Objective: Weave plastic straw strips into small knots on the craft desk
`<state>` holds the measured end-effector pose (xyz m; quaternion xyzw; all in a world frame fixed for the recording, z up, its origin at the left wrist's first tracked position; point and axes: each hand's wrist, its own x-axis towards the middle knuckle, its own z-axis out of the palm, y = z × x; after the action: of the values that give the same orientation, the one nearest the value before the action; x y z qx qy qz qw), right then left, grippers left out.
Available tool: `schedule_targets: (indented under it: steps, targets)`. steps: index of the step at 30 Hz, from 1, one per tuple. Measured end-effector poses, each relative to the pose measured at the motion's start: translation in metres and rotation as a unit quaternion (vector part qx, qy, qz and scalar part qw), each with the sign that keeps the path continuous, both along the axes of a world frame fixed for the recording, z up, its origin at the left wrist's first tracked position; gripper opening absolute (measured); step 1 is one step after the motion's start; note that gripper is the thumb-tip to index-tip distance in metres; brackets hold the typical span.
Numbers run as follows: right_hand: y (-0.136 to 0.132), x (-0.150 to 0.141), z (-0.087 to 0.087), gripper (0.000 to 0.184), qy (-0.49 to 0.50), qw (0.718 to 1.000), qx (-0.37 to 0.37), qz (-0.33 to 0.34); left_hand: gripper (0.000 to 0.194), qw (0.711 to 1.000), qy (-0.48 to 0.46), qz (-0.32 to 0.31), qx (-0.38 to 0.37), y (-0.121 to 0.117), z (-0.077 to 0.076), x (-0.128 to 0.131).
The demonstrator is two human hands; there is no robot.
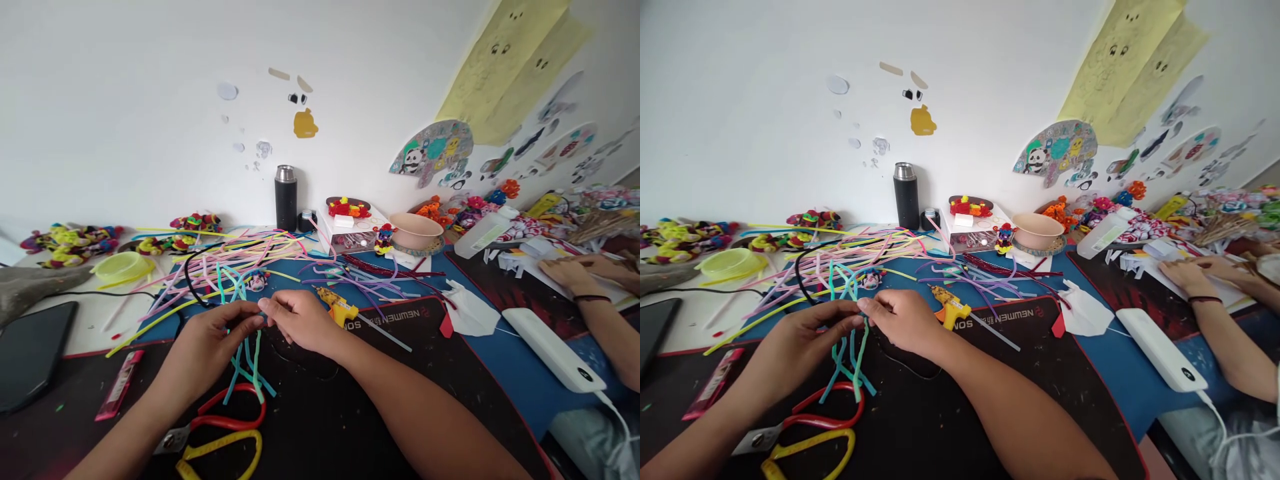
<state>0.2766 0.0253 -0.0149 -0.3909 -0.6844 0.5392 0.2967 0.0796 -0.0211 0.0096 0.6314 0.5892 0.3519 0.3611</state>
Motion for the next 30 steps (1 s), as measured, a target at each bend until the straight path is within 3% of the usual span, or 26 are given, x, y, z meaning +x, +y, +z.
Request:
schedule_targets:
  steps: [4, 8, 12, 15, 17, 22, 30]
  targets:
    - [0.012, 0.008, 0.007, 0.061, 0.103, 0.993, -0.035, -0.038, 0.054, 0.999, -0.033, 0.014, -0.029, 0.004, -0.007, -0.005]
    - [0.029, 0.017, 0.006, 0.065, 0.17, 0.978, -0.053, -0.112, 0.056, 0.998, -0.033, -0.003, -0.045, 0.007, -0.001, -0.007]
    - [0.035, 0.018, 0.001, 0.064, 0.183, 0.976, -0.049, -0.112, 0.049, 0.998, 0.038, -0.035, -0.027, 0.014, 0.014, 0.006]
    - [0.033, 0.017, 0.003, 0.063, 0.183, 0.976, -0.043, -0.107, 0.033, 0.99, 0.127, -0.061, -0.007, 0.025, 0.018, 0.022]
    - [0.032, 0.017, 0.005, 0.063, 0.192, 0.974, -0.038, -0.113, 0.025, 0.978, 0.189, -0.082, -0.019, 0.036, 0.013, 0.033]
    - [0.033, 0.018, 0.007, 0.06, 0.193, 0.974, -0.032, -0.113, 0.018, 0.967, 0.23, -0.1, -0.037, 0.067, -0.003, 0.05]
    - [0.028, 0.015, 0.011, 0.056, 0.178, 0.978, -0.026, -0.105, 0.026, 0.968, 0.225, -0.107, -0.021, 0.09, -0.016, 0.053]
